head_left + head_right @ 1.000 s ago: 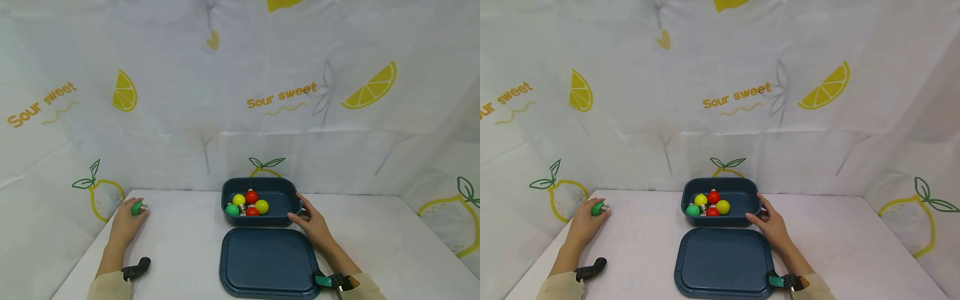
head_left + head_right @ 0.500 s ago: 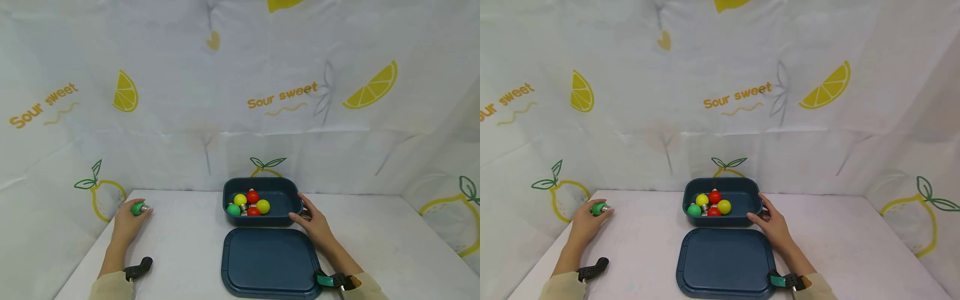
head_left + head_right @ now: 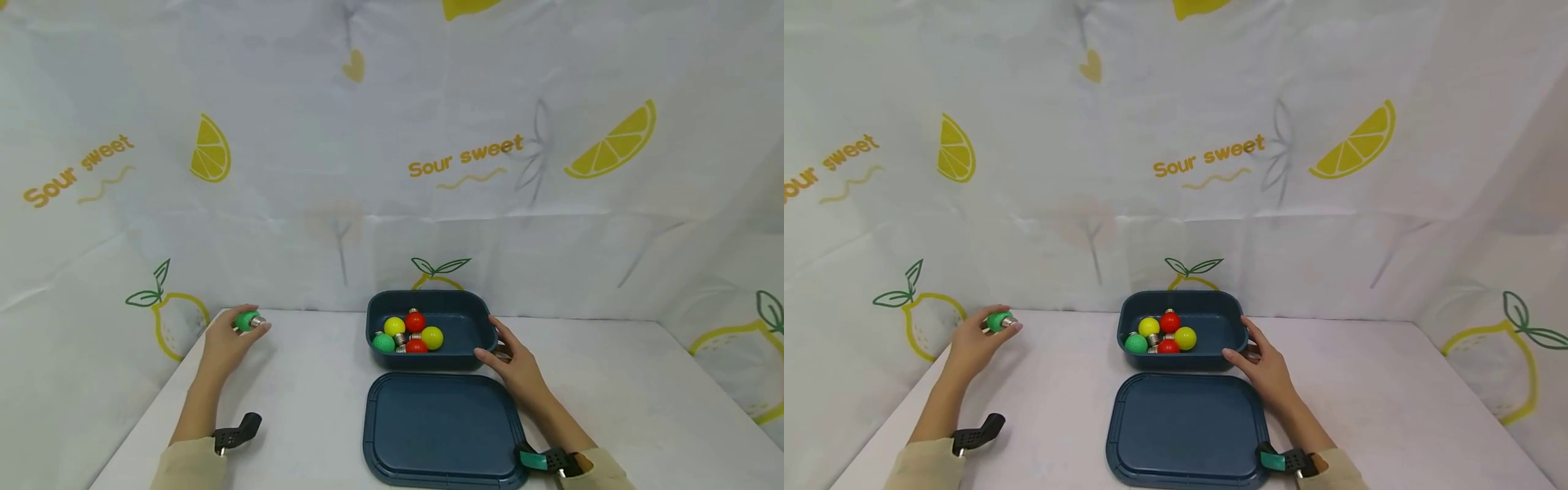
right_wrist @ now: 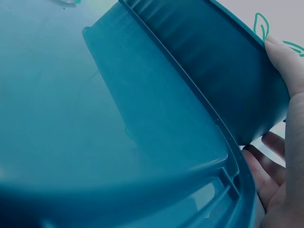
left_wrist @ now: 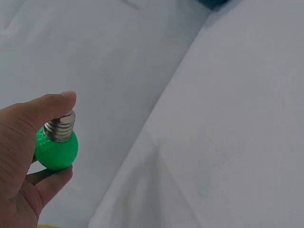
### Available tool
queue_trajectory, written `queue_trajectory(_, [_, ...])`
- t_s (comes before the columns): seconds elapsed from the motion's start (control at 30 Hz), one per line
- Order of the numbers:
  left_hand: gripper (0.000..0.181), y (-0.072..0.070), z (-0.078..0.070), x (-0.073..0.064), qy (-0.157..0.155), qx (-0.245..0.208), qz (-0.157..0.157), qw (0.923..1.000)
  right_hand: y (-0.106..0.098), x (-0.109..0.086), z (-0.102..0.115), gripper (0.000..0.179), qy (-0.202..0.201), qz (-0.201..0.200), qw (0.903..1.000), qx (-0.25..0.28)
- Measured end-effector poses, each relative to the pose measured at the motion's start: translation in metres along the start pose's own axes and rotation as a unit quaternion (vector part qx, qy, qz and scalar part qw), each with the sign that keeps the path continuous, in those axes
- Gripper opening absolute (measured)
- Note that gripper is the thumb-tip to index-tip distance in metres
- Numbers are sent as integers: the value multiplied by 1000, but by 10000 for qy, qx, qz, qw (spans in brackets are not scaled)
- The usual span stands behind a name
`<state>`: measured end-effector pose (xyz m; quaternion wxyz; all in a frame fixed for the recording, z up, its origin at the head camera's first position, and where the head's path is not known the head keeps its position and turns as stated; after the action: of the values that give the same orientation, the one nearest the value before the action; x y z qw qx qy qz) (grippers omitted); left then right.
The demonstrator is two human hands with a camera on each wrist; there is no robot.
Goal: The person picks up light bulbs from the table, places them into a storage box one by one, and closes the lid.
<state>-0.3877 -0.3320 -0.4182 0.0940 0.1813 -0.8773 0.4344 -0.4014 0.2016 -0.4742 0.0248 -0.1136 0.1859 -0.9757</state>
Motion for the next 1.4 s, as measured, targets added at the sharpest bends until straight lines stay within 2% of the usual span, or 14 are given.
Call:
queue_trajectory(0.17, [54, 4, -19, 0, 166, -182, 114, 9996, -2, 0, 0, 77, -30, -13, 10000, -18])
queue_trajectory(0.43, [50, 7, -54, -1, 808, -84, -53, 9967, -3, -1, 2, 76, -94, -8, 10000, -17])
queue_trajectory(0.6, [50, 13, -72, -4, 1002, -105, 71, 9949, -3, -2, 1, 77, -46, -2, 10000, -4])
queue_trajectory(0.73, [51, 23, -91, -7, 1111, -136, 236, 9934, -3, -2, 0, 77, -3, 28, 10000, 23])
queue_trajectory(0.93, [50, 46, -127, -8, 1368, -208, 406, 9895, -3, -3, -2, 77, 21, 26, 10000, 66])
queue_trajectory(1.23, [49, 74, -170, -6, 1401, -658, 411, 9871, 0, 0, -3, 76, -61, 81, 9997, 201])
queue_trajectory(1.4, [49, 83, -194, -4, 1552, -901, 420, 9829, 0, 1, -3, 76, -83, 81, 9997, 212])
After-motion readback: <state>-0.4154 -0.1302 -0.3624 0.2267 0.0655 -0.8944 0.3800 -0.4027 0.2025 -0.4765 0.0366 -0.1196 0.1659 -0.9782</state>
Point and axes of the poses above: each hand's wrist, its own x-axis towards the middle knuckle, its own y-axis out of the palm, z = x × y, the point moved 8 cm from there along x, towards the middle knuckle, and after that the axes turned 10 degrees about x, right-handed, at the moved point
